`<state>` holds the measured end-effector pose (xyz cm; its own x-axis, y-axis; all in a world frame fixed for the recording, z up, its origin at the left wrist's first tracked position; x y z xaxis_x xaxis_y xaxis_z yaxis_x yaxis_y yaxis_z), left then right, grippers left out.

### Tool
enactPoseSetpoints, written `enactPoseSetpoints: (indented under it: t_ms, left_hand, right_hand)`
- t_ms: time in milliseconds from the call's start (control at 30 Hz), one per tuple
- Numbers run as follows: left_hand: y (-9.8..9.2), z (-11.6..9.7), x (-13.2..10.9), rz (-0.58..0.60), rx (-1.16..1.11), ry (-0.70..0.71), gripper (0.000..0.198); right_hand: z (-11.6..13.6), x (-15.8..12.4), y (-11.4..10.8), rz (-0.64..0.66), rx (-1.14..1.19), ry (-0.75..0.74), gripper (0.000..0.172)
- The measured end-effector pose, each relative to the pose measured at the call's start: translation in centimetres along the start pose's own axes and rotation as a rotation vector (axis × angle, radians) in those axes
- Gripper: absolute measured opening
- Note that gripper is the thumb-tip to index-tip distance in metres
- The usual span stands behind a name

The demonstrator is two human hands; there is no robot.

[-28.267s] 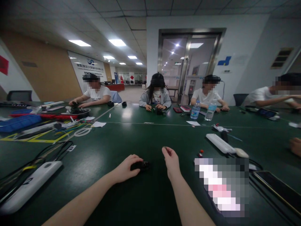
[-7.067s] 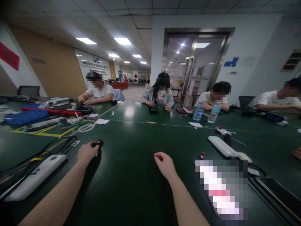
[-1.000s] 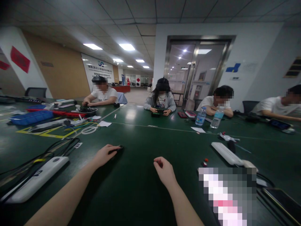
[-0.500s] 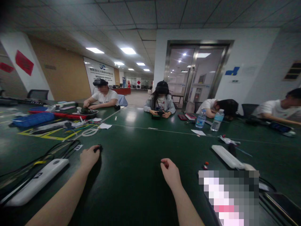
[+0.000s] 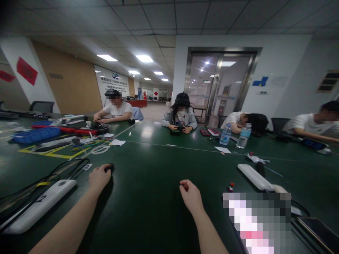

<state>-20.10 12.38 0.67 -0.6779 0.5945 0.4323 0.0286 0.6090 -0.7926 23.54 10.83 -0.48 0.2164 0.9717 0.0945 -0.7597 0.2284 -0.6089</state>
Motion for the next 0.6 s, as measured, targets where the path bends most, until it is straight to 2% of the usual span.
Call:
enactPoseSetpoints:
  t_ms: [133,433,600]
  left_hand:
    - [0.2,-0.2,0.2,-0.025,-0.03,0.048,0.037]
    - [0.6,0.0,0.4,0.001,-0.078,0.063,0.037]
    - [0.3,0.2,0.1,0.044,-0.021,0.012,0.042]
  right_hand:
    - [-0.1,0.0,0.1,0.008,-0.005,-0.013,0.027]
    - [0.4,-0.3,0.0,0.021,-0.041,0.002,0.026]
    - [0.9,-0.5,-0.3,0.01,-0.034,0.008,0.024]
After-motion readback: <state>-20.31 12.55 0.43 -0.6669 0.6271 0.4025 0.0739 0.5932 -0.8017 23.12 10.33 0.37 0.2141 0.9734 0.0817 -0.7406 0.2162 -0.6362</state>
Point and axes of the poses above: each hand's wrist, its own x-axis towards the middle knuckle, its own y-axis out of the palm, z = x × y, the point moved 7 cm from there along x, towards the middle knuckle, and after that the axes turned 14 degrees about -z, right-handed, at the moved point
